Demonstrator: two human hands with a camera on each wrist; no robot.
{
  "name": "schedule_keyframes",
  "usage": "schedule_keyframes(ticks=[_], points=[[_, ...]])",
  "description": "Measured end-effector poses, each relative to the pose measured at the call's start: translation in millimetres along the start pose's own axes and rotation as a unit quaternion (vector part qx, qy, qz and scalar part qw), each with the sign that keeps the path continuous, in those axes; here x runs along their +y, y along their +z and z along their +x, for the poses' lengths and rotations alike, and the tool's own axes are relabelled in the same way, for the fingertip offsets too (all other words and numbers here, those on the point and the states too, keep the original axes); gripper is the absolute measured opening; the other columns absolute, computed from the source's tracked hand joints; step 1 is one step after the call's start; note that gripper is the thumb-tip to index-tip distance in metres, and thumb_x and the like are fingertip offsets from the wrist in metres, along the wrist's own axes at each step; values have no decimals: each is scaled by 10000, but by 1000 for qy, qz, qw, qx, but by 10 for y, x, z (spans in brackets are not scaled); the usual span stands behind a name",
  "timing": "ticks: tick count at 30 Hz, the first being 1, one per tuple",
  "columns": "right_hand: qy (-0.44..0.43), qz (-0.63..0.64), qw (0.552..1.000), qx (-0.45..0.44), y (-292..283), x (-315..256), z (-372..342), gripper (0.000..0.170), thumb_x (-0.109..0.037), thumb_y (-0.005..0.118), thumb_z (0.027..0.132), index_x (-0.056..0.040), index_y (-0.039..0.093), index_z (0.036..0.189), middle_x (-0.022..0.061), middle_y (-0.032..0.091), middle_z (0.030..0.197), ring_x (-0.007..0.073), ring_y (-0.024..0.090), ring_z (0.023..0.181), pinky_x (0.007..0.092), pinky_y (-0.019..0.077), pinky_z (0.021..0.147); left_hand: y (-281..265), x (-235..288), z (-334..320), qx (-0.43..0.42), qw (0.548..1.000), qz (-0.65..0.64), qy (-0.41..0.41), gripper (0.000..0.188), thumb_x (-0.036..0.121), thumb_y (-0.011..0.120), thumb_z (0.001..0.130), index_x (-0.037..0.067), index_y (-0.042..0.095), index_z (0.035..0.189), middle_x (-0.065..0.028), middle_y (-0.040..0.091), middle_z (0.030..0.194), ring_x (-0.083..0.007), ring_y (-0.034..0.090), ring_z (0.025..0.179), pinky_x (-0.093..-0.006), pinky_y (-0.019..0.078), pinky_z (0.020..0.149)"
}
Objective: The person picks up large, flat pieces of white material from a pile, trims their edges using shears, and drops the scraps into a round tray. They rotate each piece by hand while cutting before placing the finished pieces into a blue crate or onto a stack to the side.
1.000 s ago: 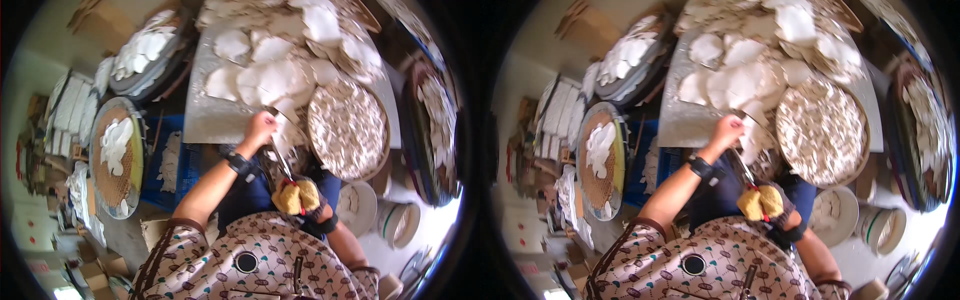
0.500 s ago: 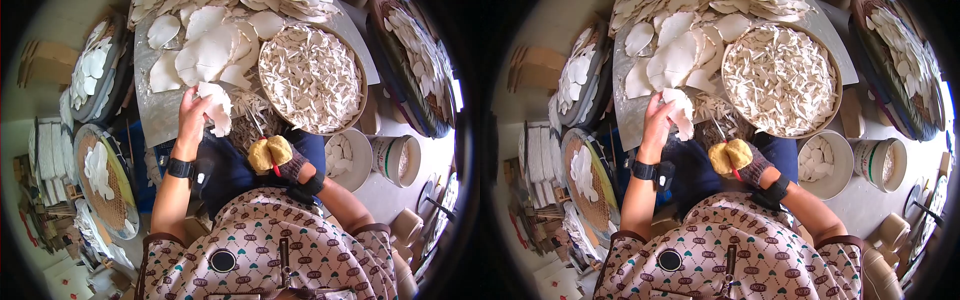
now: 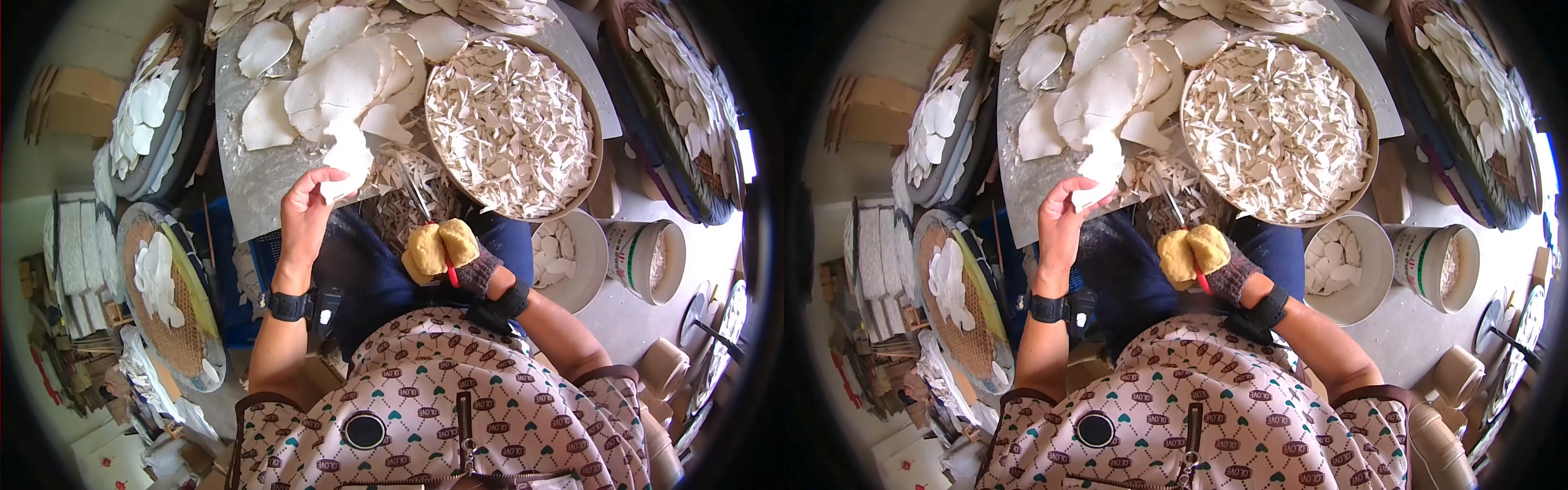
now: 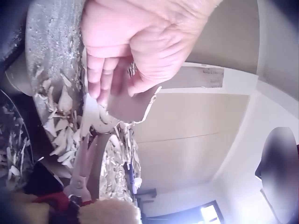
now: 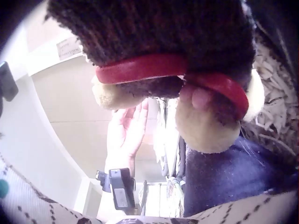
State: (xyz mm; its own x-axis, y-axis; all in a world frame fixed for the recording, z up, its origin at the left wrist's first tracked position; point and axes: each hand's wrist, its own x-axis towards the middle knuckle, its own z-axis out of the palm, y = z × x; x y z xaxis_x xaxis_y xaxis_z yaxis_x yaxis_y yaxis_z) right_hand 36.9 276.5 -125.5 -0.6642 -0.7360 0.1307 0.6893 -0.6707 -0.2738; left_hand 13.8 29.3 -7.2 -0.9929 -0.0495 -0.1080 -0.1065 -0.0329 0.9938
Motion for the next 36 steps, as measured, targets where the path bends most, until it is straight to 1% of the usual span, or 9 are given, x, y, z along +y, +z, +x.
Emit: schedule_keyframes(ticks=[7,8,12,19,23,27,30,34,36], points=[[31,-106,991,71,-16,-20,-93,229,-61,492,905,39,510,1110,124,575,1091,206,566,1020,333,460,910,148,150,-200,-61,998,1,-14,288,66,564,863,20,490,1138,-123,582,1077,-226,597,1001,-304,486,840],[33,-96,992,75,-1,-23,-93,228,-57,494,904,42,509,1109,122,575,1093,206,565,1021,336,461,909,135,157,-201,-50,998,-8,-27,307,104,579,860,18,484,1138,-127,594,1050,-218,632,890,-281,514,750],[24,46,998,25,87,-18,-56,225,-61,487,909,46,511,1106,123,574,1096,205,565,1024,343,463,908,143,121,-199,107,992,-43,-45,384,74,578,858,-17,384,1178,-175,621,967,-194,639,621,-244,513,526],[59,200,975,74,127,-21,-32,220,-80,504,906,54,531,1077,140,587,1069,223,566,1031,357,458,922,124,128,-219,71,992,-46,-89,443,80,594,842,-13,356,1204,-175,630,951,-196,641,637,-237,510,536],[52,16,995,86,99,35,-11,228,-98,516,907,44,532,1085,128,596,1058,215,586,996,340,476,897,152,122,-219,47,992,-42,-111,453,77,601,837,-5,369,1217,-165,634,946,-192,642,640,-234,510,542],[33,-230,970,68,293,-94,98,258,-139,544,903,42,539,1087,108,607,1058,186,611,945,303,506,837,204,11,-186,7,990,-46,-131,476,58,606,832,14,371,1243,-161,636,939,-187,641,655,-230,514,557],[78,-146,983,80,458,-259,206,231,-130,516,917,47,569,1056,111,622,1037,155,603,965,278,496,826,261,-50,-145,74,987,-110,-93,478,39,611,825,23,380,1243,-141,626,961,-181,635,728,-249,525,615],[36,-413,910,-6,417,-350,390,225,-38,541,875,-11,570,1096,98,615,1067,168,595,986,288,460,879,392,-200,-71,184,962,-197,-40,516,26,626,808,32,362,1251,-122,569,1048,-176,588,906,-298,519,733],[19,-477,879,-18,404,-388,447,218,-39,543,871,-13,576,1085,101,621,1052,177,606,964,289,465,870,396,-152,6,186,948,-253,-42,529,26,626,808,29,347,1257,-131,564,1049,-178,585,912,-299,520,734]])
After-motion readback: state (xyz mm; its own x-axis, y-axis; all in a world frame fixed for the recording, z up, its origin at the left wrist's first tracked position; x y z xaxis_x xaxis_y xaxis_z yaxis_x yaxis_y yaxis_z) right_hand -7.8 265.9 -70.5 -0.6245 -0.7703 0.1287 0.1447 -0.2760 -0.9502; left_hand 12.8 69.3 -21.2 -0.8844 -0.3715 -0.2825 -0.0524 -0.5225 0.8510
